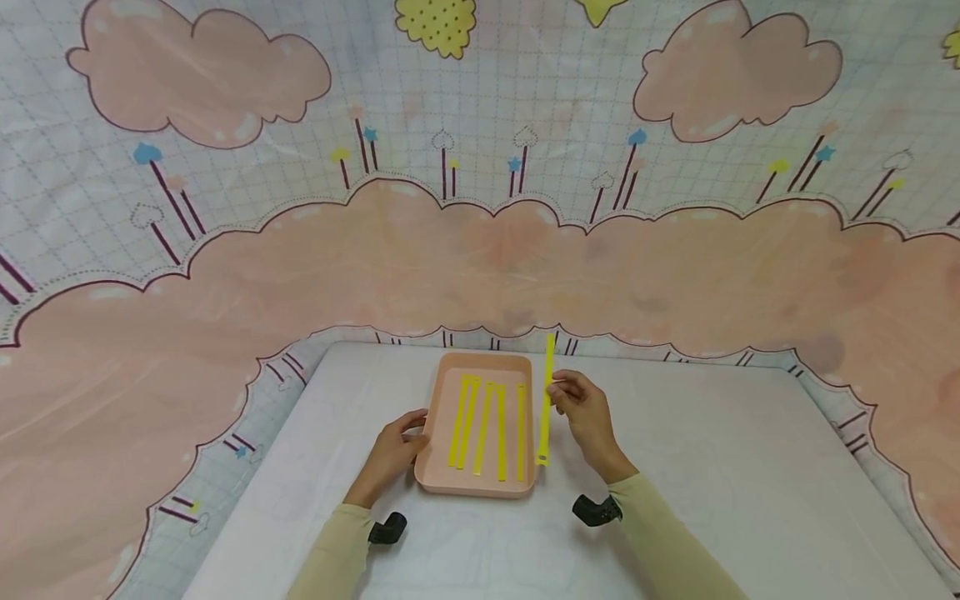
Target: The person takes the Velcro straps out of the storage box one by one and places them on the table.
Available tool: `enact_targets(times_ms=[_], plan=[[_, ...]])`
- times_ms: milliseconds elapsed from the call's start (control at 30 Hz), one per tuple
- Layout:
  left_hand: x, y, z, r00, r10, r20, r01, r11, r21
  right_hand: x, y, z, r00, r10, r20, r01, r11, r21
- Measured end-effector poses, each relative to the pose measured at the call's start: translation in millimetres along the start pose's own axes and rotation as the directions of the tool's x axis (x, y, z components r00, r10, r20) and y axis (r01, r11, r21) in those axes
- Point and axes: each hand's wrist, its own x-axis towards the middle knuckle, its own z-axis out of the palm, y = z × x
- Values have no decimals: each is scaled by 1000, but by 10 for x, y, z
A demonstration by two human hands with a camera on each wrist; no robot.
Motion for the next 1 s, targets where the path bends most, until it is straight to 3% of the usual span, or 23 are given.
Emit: enact_targets(times_ms=[500, 800, 1000], plan=[[-22, 17, -13, 1000, 26, 2, -26, 1000, -17, -33, 186, -233, 984, 176, 4, -175, 981, -85], [-17, 20, -14, 1000, 9, 0, -9, 1000, -25, 20, 326, -284, 948, 319, 13, -317, 945, -86], [-11, 11, -20, 1000, 17, -3, -17, 1000, -13, 51, 378, -288, 934, 357, 19, -354, 930, -98]])
